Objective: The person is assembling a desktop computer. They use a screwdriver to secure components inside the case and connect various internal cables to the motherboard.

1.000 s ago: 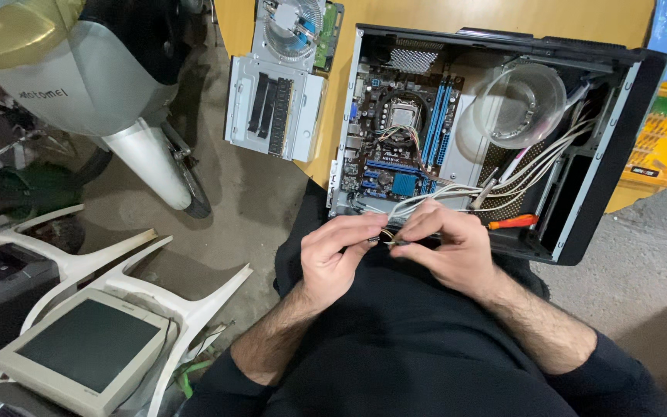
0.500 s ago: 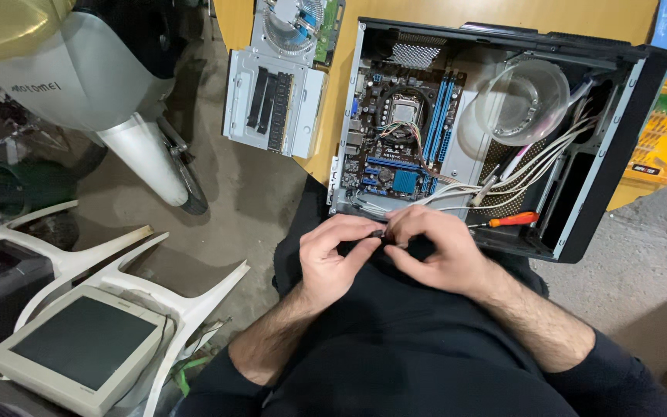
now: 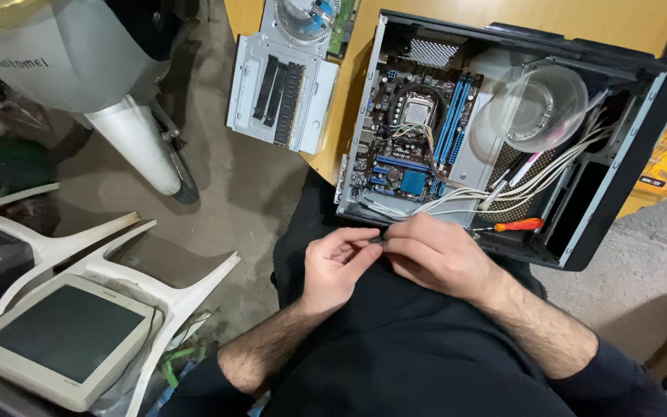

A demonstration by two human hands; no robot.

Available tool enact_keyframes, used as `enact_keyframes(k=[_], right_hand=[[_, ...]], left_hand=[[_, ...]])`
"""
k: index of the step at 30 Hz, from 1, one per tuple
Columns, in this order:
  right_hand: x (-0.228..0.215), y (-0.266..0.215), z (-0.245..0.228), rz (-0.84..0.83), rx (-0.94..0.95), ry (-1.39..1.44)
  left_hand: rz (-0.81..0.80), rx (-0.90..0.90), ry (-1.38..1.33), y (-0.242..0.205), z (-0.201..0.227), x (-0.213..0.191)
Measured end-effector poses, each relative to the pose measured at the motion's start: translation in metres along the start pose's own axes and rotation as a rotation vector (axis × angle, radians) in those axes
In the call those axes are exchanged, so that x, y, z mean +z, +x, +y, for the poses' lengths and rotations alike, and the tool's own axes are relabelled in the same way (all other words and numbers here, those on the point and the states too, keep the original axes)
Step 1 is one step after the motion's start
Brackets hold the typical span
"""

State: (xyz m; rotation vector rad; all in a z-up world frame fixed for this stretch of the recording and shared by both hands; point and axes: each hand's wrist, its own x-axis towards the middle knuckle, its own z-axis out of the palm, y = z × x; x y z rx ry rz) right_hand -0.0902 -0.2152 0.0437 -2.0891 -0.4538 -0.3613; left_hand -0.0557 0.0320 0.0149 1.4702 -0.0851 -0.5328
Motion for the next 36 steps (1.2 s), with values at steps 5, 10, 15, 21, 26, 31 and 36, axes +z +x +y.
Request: enact_keyframes(k=[5,10,15,21,26,31,36], right_hand=[[-0.004,0.011,-0.006,0.064,-0.067,0.0],[-0.006,-0.001,0.006,0.176,0.036,-0.061],[-0.016,-0.006,0.019,0.245,0.22,-0.197],[-0.021,0.02,0.036,0.373,0.371,0.099],[-0.007,0.029,0.061,0.313,0.385,0.161],[0.015,0.037,0.071,0.134,0.467,0.21],[0.033,0.038,0.08,-0.025,0.402,0.125]], left_hand=[[-0.196,0.068,0.054,0.008,0.022,-0.004],[-0.253,0.587,0.755,0.04,0.03,0.008],[-0.686,0.232,1.269,0.062,0.034,0.022],[-0.482,0.414,1.338,0.059,0.009,0.029],[-0.669,0.232,1.402,0.074,0.042,0.036],[-0.458,0.363,1.442,0.056,-0.027,0.034],[-0.447,0.327,1.417,0.053,-0.025,0.038]])
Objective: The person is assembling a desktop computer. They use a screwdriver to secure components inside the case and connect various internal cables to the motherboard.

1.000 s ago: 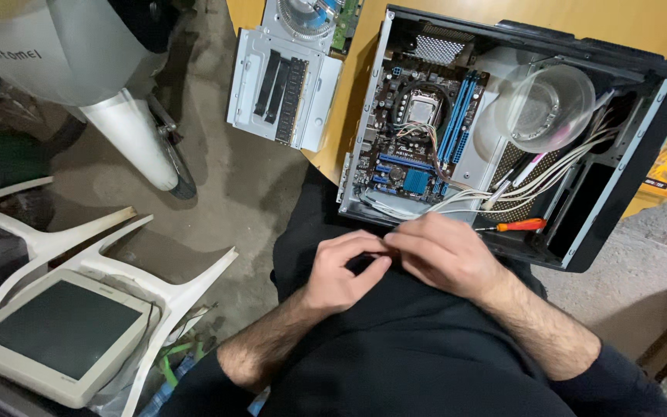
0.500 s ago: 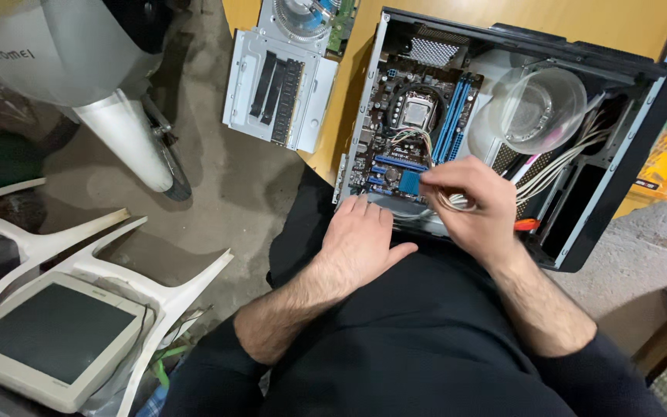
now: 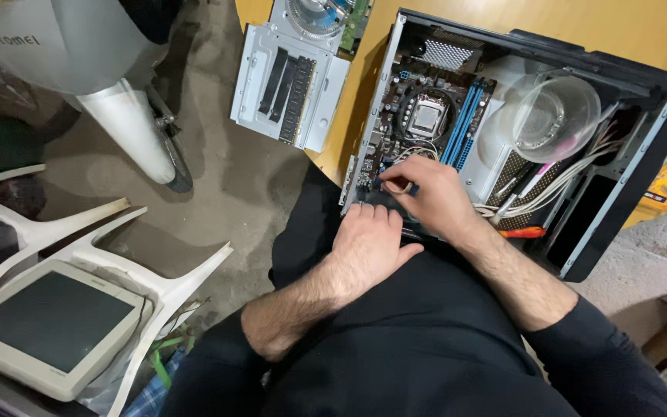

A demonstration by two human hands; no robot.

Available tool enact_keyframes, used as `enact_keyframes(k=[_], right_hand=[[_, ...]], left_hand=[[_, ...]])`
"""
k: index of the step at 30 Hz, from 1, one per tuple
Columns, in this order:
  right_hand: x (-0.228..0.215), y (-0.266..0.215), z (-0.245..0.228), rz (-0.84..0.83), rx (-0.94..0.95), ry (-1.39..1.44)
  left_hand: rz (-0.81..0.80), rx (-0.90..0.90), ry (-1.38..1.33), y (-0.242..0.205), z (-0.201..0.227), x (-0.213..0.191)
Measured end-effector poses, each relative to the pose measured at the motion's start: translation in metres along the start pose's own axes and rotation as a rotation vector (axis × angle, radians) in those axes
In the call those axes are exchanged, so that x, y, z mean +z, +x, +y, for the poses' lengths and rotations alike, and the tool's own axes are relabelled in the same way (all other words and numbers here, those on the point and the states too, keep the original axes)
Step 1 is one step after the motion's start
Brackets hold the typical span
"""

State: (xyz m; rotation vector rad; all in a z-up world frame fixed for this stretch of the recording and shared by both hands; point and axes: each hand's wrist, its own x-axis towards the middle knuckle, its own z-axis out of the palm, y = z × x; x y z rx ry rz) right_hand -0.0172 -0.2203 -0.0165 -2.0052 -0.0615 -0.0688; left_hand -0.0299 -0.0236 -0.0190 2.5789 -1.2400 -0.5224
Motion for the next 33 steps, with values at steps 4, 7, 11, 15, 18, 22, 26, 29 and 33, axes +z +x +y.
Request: enact_keyframes(k=[4,7,11,15,18,22,26,29,33], right_hand=[[0.018,-0.005,0.02,-0.11,0.046,-0.144],[0.031,-0.014,0.04,-0.155,0.056,-0.15],[0.036,-0.02,0.045,-0.173,0.072,-0.142],[0.039,-0.026,0.042,-0.216,0.083,-0.169],[0.045,-0.038,0.06,-0.314,0.002,-0.338],[0.051,-0.048,0.081,-0.348,-0.119,-0.438],[0.056,-0.048,0.091,-0.351,-0.177,-0.434],[0.061,-0.047,0.097,-0.263,-0.305,-0.533],[0.065,-0.05,0.105,-0.247,-0.333,-0.527]], left_hand=[[-0.066,-0.016,-0.006,-0.009,0.004,0.019],[0.01,0.043,0.005,-0.016,-0.004,0.01],[0.231,0.203,-0.117,-0.036,-0.013,-0.025],[0.529,-0.009,-0.296,-0.058,-0.053,-0.029],[0.24,-0.596,-0.794,-0.06,-0.066,-0.028],[0.258,-0.666,-1.047,-0.059,-0.065,-0.011],[0.268,-0.628,-1.037,-0.058,-0.075,0.011],[0.312,-0.634,-1.076,-0.057,-0.069,0.001],[0.333,-0.644,-1.116,-0.059,-0.068,0.004]])
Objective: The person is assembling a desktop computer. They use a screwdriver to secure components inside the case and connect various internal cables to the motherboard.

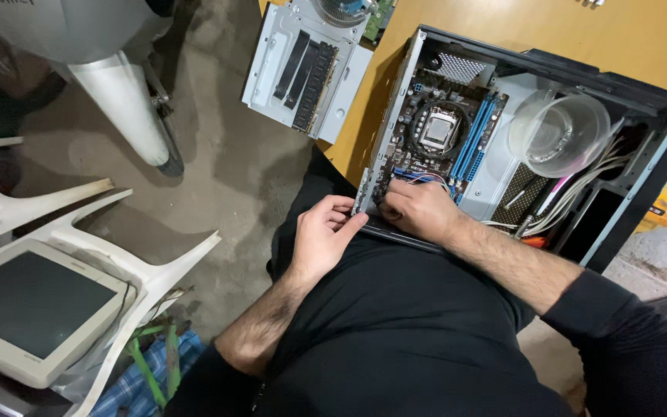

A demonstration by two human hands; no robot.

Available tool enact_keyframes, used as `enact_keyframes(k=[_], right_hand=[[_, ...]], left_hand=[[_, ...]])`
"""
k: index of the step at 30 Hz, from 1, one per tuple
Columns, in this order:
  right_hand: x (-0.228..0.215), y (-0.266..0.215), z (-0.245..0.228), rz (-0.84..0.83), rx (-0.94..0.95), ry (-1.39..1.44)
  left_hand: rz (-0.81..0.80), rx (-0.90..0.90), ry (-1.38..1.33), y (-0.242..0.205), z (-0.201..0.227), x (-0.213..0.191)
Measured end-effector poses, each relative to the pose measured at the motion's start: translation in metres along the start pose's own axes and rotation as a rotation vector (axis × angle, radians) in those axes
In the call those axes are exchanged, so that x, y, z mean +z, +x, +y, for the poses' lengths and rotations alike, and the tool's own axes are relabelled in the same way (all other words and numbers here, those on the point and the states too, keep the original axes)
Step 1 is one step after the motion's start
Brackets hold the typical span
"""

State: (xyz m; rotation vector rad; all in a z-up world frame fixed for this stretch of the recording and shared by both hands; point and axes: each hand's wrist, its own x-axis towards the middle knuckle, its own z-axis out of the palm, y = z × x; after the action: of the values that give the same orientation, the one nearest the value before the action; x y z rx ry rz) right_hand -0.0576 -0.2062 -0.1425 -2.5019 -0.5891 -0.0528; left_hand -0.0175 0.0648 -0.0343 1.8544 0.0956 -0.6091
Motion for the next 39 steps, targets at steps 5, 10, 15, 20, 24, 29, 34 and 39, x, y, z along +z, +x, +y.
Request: enact_keyframes(k=[5,10,15,20,24,29,34,39], right_hand=[[0.006,-0.001,0.001,-0.025,0.06,0.051],[0.003,0.002,-0.002,-0.079,0.118,0.099],[-0.003,0.011,-0.008,-0.129,0.164,0.132],[-0.006,0.021,-0.02,-0.155,0.214,-0.023],[-0.014,0.028,-0.025,-0.154,0.192,-0.06],[-0.026,0.043,-0.033,-0.191,0.124,-0.12],[-0.005,0.023,-0.016,-0.169,0.131,-0.053],[0.001,0.017,-0.014,-0.217,0.172,-0.043]], left_hand=[[0.008,0.005,-0.046,0.002,-0.02,0.005],[0.008,-0.003,-0.023,0.0,-0.004,0.002],[0.007,0.006,-0.026,-0.001,-0.002,0.002],[0.004,-0.004,-0.016,0.0,-0.005,0.003],[0.002,0.0,-0.01,0.001,-0.003,0.001],[-0.001,-0.004,-0.027,0.003,-0.019,0.003],[0.015,-0.023,-0.02,0.001,-0.001,0.002],[0.018,-0.02,-0.024,0.001,-0.005,0.003]])
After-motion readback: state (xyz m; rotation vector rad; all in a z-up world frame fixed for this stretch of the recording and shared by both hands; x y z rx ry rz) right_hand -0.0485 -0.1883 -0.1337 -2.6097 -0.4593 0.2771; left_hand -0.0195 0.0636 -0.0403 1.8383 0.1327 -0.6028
